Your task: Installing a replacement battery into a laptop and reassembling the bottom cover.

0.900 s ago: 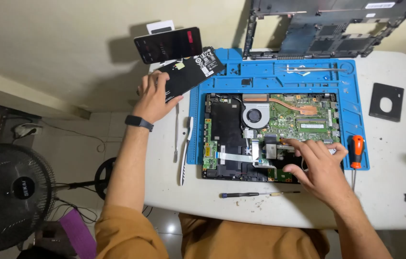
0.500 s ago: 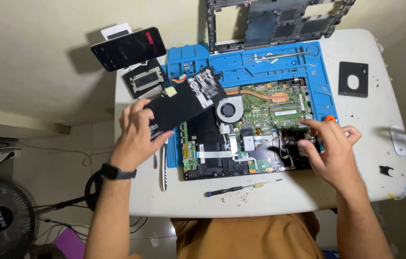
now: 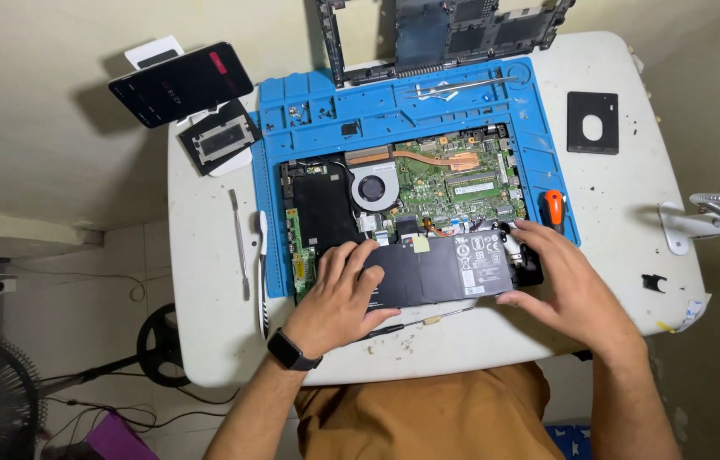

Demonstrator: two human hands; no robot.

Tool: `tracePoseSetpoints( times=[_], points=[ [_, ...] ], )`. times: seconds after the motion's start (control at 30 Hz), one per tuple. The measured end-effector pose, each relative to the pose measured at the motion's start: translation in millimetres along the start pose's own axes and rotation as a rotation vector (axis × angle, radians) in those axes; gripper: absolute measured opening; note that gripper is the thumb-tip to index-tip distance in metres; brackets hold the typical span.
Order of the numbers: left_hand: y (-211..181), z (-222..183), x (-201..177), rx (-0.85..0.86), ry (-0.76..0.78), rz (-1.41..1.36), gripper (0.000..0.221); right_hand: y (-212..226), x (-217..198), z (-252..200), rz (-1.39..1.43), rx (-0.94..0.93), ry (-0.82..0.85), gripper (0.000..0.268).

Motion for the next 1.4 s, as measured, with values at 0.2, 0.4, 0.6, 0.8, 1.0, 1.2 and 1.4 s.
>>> tracePoseSetpoints(
  times=[0.2, 0.4, 0.6, 0.8, 1.0, 1.2, 1.4],
  points=[
    [-0.9, 1.9, 8.4, -0.044, 0.011, -0.044, 0.057, -3.8, 9.6, 5.1, -0.01, -0.028, 0.033, 0.08],
    [2.7, 2.2, 12.8, -0.092, 0.044, -0.094, 0.055, -11.6, 13.2, 10.1, -0.046, -0.059, 0.021, 0.078],
    [7.2, 6.4, 14.7, -0.081, 0.062, -0.096, 0.054, -14.4, 10.5, 12.1, -0.037, -0.062, -0.018, 0.076],
    [11.9, 4.0, 8.5, -0.073, 0.159, -0.155, 0.05, -22.4, 20.6, 9.5, -0.036, 0.135, -0.025, 0.078],
    [13.3, 2.5, 3.9, -0.072, 0.185, -0.157, 0.052, -27.6, 20.3, 10.3, 0.029, 0.17, -0.016, 0.082],
    [19.0, 3.7, 6.6, -0.048, 0.177, -0.198, 0.05, -21.2, 4.9, 21.0, 0.115, 0.21, 0.013, 0.055],
    [16.8, 4.6, 3.1, -0.026, 0.081, -0.113, 0.053, -6.0, -3.8, 38.7, 0.11, 0.175, 0.037, 0.063]
  ],
)
Point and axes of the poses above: each hand's wrist, its own z-axis towards the middle knuckle, its own x-axis out of the palm, y = z × x, the point moved 2 cm from there along z, towards the middle knuckle, and after that the axes turned 1 degree about -x, right-handed, at the moved point
